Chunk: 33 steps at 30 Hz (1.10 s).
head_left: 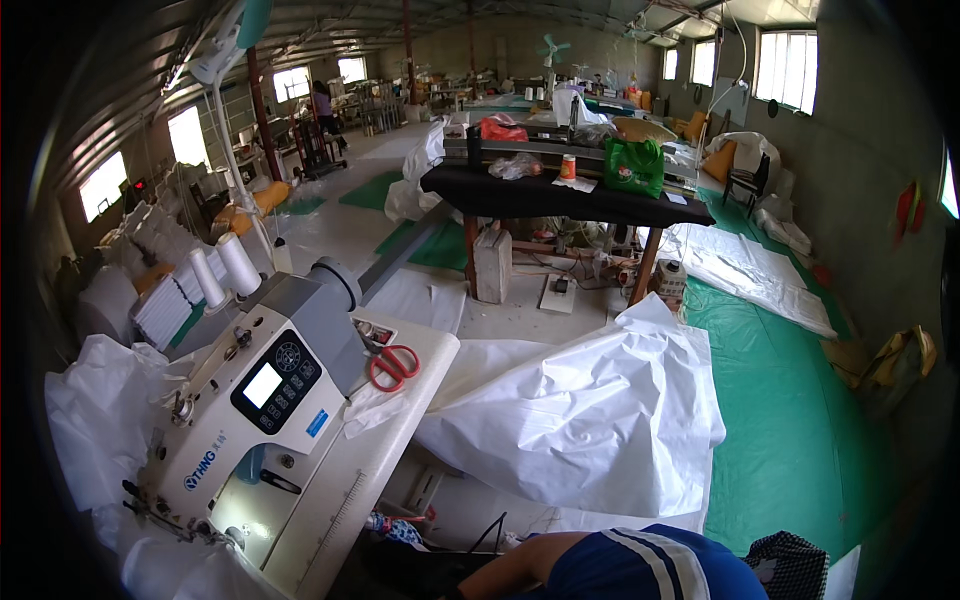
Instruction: The person sews the edges of a white plastic sheet using a sewing machine, guiding the material under the needle by hand. They repeatedly fold, align, and reposition the large sheet, smoothing it out before resuming the stitching process.
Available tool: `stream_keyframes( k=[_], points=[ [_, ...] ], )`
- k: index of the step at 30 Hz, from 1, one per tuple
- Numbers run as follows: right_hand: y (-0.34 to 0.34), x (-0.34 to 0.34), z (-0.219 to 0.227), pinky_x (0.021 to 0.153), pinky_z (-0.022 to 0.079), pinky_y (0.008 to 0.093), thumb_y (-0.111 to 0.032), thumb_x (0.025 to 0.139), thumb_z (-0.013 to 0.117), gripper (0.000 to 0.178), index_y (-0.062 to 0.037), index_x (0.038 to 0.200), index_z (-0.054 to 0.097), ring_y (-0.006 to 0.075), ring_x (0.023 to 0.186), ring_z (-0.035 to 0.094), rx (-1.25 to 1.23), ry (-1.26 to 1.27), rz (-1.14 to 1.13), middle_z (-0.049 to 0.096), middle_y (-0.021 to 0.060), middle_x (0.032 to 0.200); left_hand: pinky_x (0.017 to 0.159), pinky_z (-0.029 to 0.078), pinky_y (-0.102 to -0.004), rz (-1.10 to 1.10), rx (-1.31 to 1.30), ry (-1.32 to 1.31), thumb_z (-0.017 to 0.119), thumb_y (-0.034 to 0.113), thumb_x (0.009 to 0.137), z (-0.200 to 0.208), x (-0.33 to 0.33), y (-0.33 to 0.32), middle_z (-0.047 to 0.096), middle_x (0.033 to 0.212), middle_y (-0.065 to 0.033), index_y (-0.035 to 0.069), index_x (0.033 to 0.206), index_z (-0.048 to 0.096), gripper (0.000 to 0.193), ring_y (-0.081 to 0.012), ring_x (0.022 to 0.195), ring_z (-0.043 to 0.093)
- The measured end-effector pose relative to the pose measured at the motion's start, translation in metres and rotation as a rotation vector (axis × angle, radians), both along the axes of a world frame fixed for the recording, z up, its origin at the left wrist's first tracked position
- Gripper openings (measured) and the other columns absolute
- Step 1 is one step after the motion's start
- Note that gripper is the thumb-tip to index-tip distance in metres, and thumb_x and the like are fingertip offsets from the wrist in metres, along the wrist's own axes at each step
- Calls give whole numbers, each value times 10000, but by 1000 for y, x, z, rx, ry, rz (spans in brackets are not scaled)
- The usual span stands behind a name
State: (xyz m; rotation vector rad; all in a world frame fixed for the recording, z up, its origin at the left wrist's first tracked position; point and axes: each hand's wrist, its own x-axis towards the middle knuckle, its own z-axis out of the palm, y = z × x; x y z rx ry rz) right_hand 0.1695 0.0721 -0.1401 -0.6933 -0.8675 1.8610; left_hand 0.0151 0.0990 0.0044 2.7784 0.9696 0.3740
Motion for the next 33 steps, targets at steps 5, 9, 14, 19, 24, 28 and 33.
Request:
stream_keyframes(
  k=[5, 9, 14, 19, 24, 28, 33],
  points=[
    [6, -5, -2, 675, 475, 326, -270, 834, 679, 258, -57, 980, 676, 126, 753, 566, -120, -207, 85, 646, 14, 855, 956, 394, -477, 531, 255, 39, 497, 281, 930, -5, -21, 83, 510, 1262, -206, 55, 1126, 594, 315, -397, 1173, 459],
    [9, -8, 7, 638, 469, 318, -253, 850, 664, 232, -55, 970, 676, 121, 730, 557, -115, -173, 86, 641, 15, 835, 1007, 358, -472, 616, 173, 156, 466, 319, 943, -5, -23, 110, 441, 1352, -213, 57, 1194, 559, 374, -388, 1267, 388],
    [22, -11, 9, 623, 467, 313, -256, 854, 660, 235, -51, 969, 674, 120, 723, 556, -94, -113, 125, 640, 16, 830, 996, 370, -463, 566, 117, 101, 472, 338, 940, -7, -14, 113, 459, 1328, -214, 54, 1190, 562, 389, -380, 1253, 404],
    [36, -18, -5, 609, 465, 309, -258, 859, 656, 238, -47, 968, 672, 119, 717, 556, -84, -88, 174, 639, 16, 824, 986, 382, -454, 557, 77, 76, 477, 357, 936, -10, -10, 120, 478, 1304, -215, 51, 1186, 565, 405, -372, 1240, 421],
    [56, -24, -13, 595, 463, 304, -260, 863, 652, 242, -43, 967, 671, 118, 710, 555, -34, -74, 277, 638, 16, 818, 976, 394, -445, 551, 51, 53, 482, 376, 932, -13, -8, 127, 496, 1280, -216, 47, 1183, 568, 422, -364, 1226, 437],
    [52, -14, 2, 534, 440, 284, -276, 881, 632, 255, -26, 923, 663, 110, 658, 536, 202, -146, 314, 616, 9, 772, 968, 404, -437, 549, 33, 34, 486, 391, 930, -18, -8, 130, 511, 1261, -217, 45, 1180, 571, 436, -358, 1216, 450],
    [32, -8, 21, 523, 401, 294, -297, 885, 614, 285, -17, 847, 641, 112, 634, 492, -84, 31, 22, 557, -3, 725, 958, 416, -428, 561, 5, -14, 491, 410, 926, -16, -19, 136, 530, 1237, -218, 42, 1176, 574, 453, -350, 1202, 466]
  ],
)
